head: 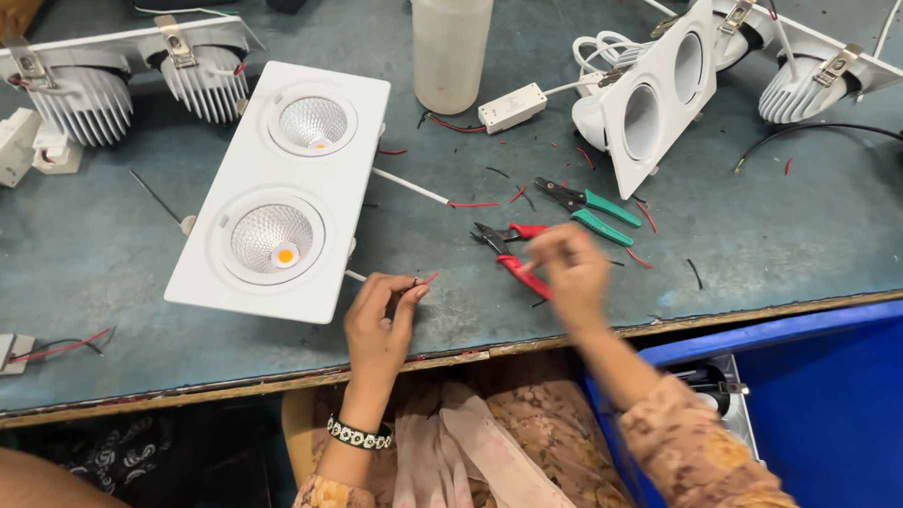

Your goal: The person assembles LED light fixtures by stripping wire ends with pliers and connecting them to the fixture's internal components. They handle multiple white LED units, power drivers, and wires on a workbench, using pliers and screwdrivers to complete the wiring.

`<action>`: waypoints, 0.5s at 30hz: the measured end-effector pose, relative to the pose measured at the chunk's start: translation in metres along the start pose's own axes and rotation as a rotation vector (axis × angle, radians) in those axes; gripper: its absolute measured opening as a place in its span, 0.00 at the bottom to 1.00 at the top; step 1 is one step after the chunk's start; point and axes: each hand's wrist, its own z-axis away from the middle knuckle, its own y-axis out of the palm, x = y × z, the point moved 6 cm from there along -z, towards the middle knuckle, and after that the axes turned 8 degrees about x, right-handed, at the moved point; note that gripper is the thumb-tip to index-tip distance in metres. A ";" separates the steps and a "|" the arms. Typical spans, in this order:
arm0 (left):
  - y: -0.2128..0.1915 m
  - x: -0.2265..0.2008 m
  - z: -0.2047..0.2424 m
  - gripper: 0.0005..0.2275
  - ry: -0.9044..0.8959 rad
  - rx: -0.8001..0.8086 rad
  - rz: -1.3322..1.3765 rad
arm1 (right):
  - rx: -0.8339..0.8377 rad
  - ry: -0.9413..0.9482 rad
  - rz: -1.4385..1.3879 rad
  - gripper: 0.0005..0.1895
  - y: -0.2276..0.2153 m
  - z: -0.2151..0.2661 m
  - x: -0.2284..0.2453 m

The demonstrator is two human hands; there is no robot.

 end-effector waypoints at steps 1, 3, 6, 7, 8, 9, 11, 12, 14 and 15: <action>0.000 0.000 0.001 0.04 0.003 0.015 -0.013 | -0.046 -0.049 0.091 0.16 -0.023 -0.005 0.005; 0.002 -0.001 -0.001 0.04 0.021 0.047 -0.033 | -0.086 -0.084 0.323 0.19 -0.065 -0.016 0.008; 0.002 -0.004 -0.003 0.04 -0.024 0.027 -0.030 | -0.019 -0.115 0.812 0.17 -0.094 -0.028 0.000; 0.002 -0.006 -0.002 0.04 -0.011 0.022 -0.008 | 0.051 -0.172 1.016 0.18 -0.091 -0.027 -0.003; 0.001 -0.008 -0.001 0.04 0.002 0.018 0.013 | 0.125 -0.225 1.219 0.22 -0.085 -0.026 -0.007; -0.001 -0.009 -0.001 0.04 0.010 0.011 0.031 | 0.148 -0.182 1.215 0.22 -0.083 -0.025 -0.013; 0.000 -0.009 0.000 0.05 0.014 0.025 0.035 | 0.204 -0.100 1.197 0.22 -0.078 -0.023 -0.022; 0.001 -0.008 0.001 0.06 0.012 0.028 0.034 | 0.195 -0.073 1.201 0.21 -0.079 -0.024 -0.023; 0.000 -0.007 0.002 0.06 0.026 0.046 0.008 | 0.188 -0.018 1.195 0.19 -0.077 -0.025 -0.025; 0.000 -0.007 0.002 0.07 0.035 0.054 -0.004 | 0.199 -0.008 1.197 0.19 -0.077 -0.026 -0.026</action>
